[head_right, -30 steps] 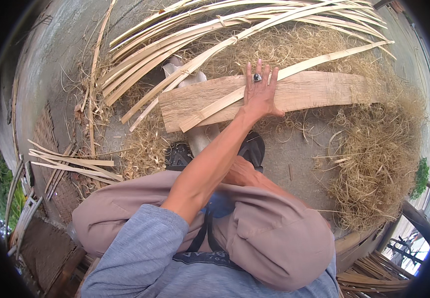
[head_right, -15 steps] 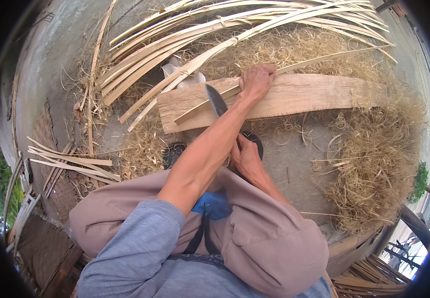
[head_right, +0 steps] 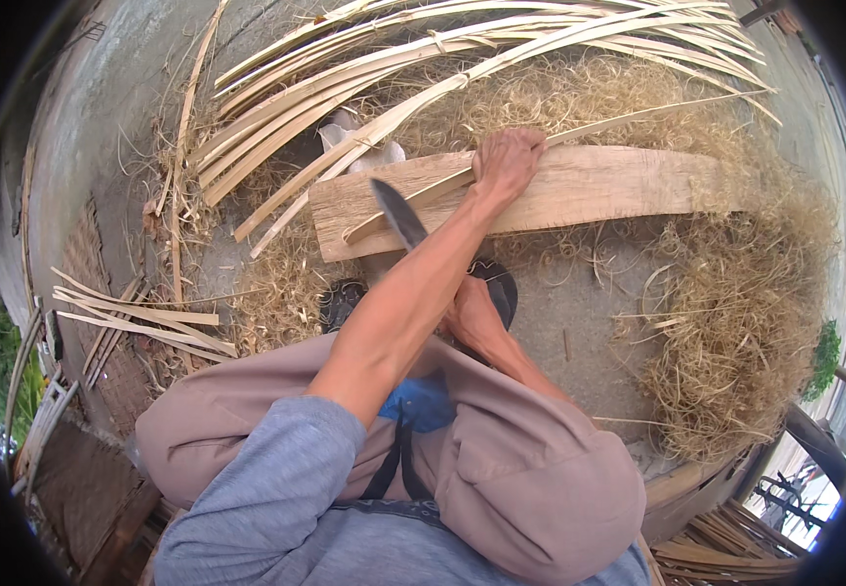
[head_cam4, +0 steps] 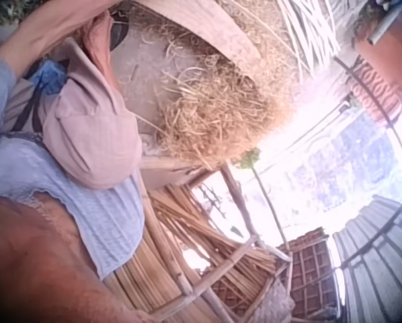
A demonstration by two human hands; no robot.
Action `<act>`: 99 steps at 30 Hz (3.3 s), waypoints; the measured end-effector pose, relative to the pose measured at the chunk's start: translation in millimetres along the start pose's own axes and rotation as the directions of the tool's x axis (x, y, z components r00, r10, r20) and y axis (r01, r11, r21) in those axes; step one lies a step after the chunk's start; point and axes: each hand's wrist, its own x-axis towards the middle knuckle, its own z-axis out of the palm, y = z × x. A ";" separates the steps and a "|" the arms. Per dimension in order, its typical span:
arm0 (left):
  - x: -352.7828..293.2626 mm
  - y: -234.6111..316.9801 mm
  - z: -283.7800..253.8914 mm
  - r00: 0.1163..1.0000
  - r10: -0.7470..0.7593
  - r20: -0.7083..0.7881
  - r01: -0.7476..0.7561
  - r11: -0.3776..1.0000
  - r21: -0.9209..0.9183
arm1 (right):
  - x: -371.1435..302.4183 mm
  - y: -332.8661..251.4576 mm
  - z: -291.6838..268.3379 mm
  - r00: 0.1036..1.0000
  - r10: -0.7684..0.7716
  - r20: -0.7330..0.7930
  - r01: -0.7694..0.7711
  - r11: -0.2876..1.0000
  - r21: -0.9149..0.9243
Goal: The person sits on the ground and uses a knife to split long bamboo strips into thinner slivers on a wooden board. The person repeatedly positions each strip and draws the knife along its length to separate it, accumulating finished slivers on the ground.
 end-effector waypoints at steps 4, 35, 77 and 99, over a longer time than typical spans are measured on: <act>-6.8 2.2 -9.2 0.999 -0.039 0.003 0.039 0.991 -0.131 | -6.2 7.7 8.0 0.927 -0.262 0.268 0.323 0.922 -0.215; -254.7 -131.9 -177.6 0.744 -0.138 0.654 0.535 0.709 -0.459 | -13.7 44.5 -127.6 0.774 -0.183 -0.607 -0.288 0.751 -0.594; -298.4 -165.1 -169.3 0.999 0.025 0.047 -0.029 0.996 0.085 | -42.5 51.0 -125.6 0.857 -0.332 -0.395 -0.014 0.750 -0.661; -256.0 -119.1 -190.7 0.737 -0.312 0.599 0.581 0.745 -0.328 | -18.1 51.8 -67.2 0.846 -0.159 -0.509 -0.103 0.887 -0.449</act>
